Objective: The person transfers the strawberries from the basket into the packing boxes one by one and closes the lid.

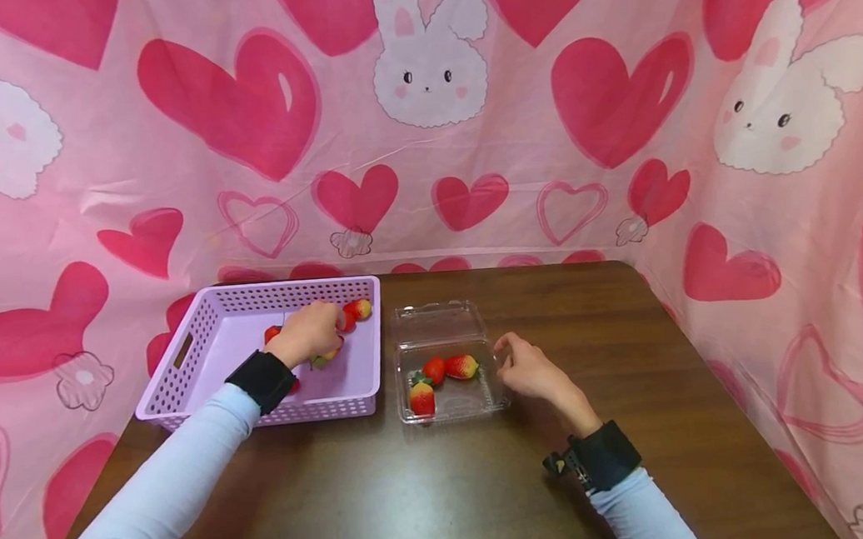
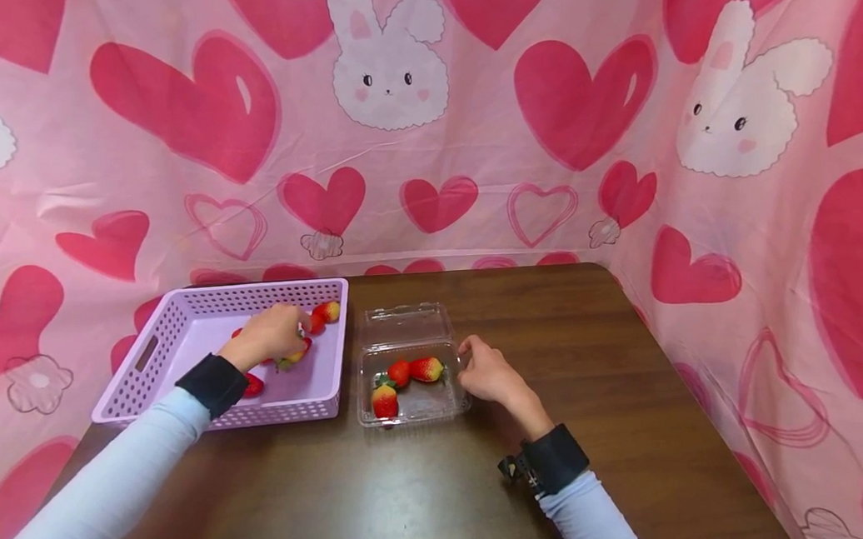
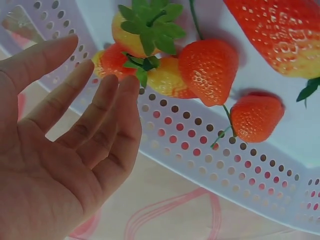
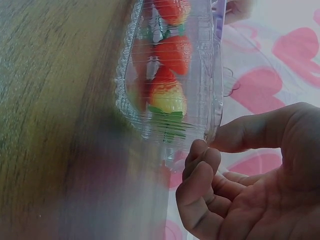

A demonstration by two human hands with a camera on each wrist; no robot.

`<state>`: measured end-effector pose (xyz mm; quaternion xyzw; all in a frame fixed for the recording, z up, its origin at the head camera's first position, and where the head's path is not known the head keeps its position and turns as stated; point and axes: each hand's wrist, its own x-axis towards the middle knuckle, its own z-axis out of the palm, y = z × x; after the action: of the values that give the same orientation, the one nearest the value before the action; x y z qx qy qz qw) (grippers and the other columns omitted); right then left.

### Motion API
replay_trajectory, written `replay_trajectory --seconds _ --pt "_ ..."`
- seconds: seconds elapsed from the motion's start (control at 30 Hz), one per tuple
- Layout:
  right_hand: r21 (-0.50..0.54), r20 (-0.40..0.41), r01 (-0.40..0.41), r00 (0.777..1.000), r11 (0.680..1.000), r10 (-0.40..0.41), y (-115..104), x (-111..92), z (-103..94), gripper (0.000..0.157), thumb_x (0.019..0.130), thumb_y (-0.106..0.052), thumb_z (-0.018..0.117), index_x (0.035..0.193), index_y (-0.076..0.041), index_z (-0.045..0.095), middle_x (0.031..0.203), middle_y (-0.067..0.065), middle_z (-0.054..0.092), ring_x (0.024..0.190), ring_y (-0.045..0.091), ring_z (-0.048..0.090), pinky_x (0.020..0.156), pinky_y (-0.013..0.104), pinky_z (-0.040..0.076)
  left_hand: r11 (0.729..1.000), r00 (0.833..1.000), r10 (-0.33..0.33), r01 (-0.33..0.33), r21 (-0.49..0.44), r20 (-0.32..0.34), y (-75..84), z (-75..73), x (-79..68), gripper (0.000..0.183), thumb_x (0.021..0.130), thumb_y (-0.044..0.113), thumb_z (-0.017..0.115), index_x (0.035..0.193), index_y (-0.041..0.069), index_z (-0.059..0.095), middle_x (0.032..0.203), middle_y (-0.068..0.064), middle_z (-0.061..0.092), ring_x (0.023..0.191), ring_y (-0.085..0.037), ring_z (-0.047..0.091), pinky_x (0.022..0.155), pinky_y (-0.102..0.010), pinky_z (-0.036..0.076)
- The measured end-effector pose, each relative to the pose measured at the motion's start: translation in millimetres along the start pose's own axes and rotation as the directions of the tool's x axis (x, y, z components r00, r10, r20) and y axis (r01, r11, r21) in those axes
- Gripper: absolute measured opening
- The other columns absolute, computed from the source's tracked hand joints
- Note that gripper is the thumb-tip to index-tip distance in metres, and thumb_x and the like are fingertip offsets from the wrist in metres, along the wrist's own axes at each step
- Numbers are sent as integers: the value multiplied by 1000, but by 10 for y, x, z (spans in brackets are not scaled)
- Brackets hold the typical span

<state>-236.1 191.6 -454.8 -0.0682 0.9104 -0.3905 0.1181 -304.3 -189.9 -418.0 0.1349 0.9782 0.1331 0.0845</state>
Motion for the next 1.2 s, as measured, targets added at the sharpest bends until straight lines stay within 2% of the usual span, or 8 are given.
replay_trajectory --seconds 0.2,0.37,0.47,0.73,1.2 --pt "-5 -3 2 1000 1000 -2 6 1 1 39 92 2 66 129 0 55 78 9 57 65 22 53 58 33 45 1000 1000 0 0 12 17 -16 14 13 6 83 3 72 85 9 72 81 -10 61 79 -31 60 57 -37 44" --pt "-9 -7 2 1000 1000 -2 6 10 -3 39 92 1 66 129 0 55 78 9 57 65 22 53 58 33 44 999 1000 18 -18 30 0 -34 29 25 16 79 -1 69 71 11 63 74 -8 57 73 -30 59 53 -37 42" --pt "-16 -13 6 1000 1000 -6 8 15 -4 38 91 1 67 128 0 55 77 8 57 65 21 54 57 32 44 999 1000 26 -26 39 5 -45 40 26 18 77 -3 68 69 10 60 72 -9 57 70 -29 59 52 -37 42" --pt "-17 -14 12 1000 1000 -12 -12 4 5 38 90 1 67 127 0 56 77 8 57 64 21 54 58 32 45 998 1000 15 -16 61 15 -81 103 48 19 81 -2 70 69 10 61 74 -9 57 72 -29 57 57 -38 43" --pt "-18 -6 6 1000 1000 -6 -1 17 -4 38 92 1 66 128 0 55 78 9 58 65 21 54 58 32 45 997 998 -11 7 75 60 -80 115 53 6 86 2 73 89 7 73 85 -12 62 79 -32 59 64 -42 46"
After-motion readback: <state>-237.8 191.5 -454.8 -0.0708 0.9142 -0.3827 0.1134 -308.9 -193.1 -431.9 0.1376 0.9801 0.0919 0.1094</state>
